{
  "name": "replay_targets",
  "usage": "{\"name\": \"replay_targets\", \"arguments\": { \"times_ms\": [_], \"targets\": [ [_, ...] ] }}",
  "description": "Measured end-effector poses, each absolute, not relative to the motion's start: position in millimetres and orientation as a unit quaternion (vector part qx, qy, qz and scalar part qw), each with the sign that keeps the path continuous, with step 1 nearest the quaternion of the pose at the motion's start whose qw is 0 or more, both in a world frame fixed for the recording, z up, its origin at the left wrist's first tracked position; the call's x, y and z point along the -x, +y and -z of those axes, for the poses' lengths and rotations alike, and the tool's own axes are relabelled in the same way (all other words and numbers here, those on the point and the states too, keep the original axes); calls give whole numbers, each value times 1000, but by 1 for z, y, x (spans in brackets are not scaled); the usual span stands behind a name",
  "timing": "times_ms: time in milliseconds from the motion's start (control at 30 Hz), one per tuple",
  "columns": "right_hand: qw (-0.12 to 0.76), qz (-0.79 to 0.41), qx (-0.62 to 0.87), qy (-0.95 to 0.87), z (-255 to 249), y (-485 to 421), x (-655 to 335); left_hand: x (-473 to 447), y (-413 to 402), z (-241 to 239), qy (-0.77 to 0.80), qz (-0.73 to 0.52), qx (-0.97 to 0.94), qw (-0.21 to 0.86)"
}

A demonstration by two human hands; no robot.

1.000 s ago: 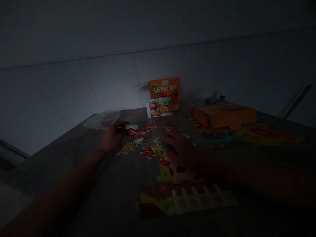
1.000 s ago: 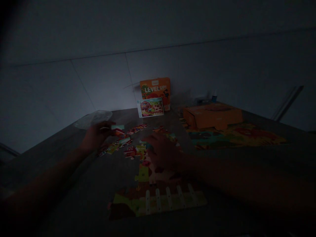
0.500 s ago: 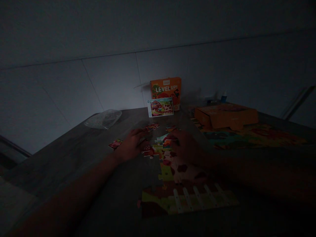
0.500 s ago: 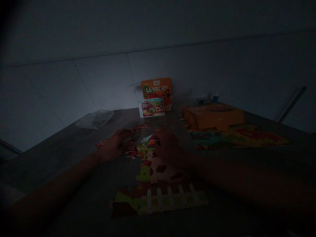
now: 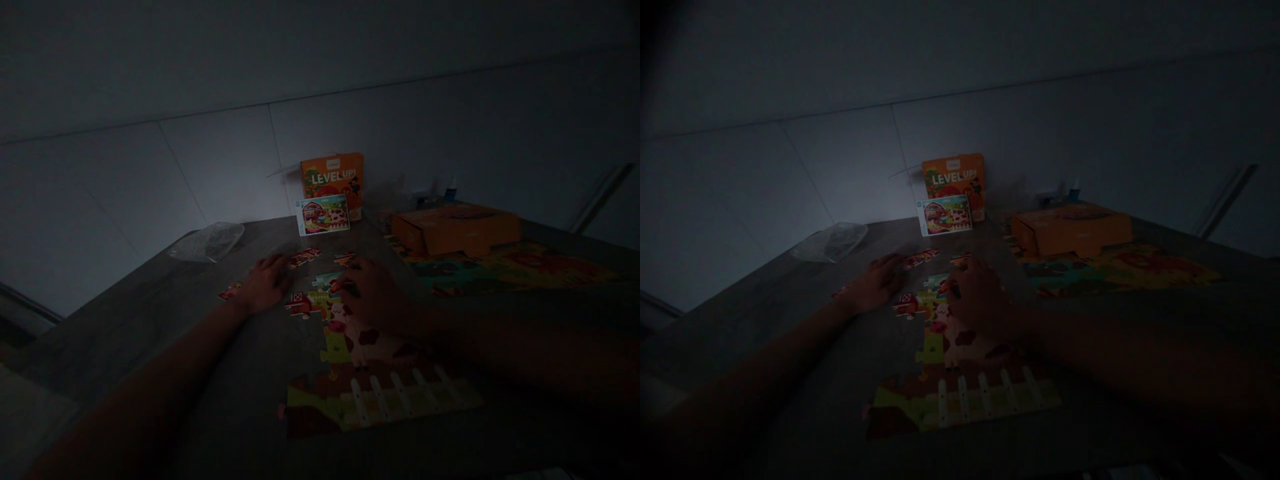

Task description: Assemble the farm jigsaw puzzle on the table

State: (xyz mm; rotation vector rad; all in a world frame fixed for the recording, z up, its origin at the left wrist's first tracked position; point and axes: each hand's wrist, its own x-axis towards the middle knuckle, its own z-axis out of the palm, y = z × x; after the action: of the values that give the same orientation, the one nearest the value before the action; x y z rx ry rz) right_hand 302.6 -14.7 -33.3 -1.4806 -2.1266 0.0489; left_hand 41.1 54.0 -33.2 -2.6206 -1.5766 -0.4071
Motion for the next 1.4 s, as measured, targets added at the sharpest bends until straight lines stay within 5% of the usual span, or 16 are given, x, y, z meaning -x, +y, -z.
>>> {"name": "replay_targets", "arguments": {
  "times_ms": [633, 1400],
  "targets": [
    [281, -22, 510, -813, 38, -13, -305, -49, 32, 17, -279, 167, 945, -11],
    [316, -133, 446, -827, 43, -6, -307, -86, 2, 18, -348, 175, 921, -3]
  ]
}}
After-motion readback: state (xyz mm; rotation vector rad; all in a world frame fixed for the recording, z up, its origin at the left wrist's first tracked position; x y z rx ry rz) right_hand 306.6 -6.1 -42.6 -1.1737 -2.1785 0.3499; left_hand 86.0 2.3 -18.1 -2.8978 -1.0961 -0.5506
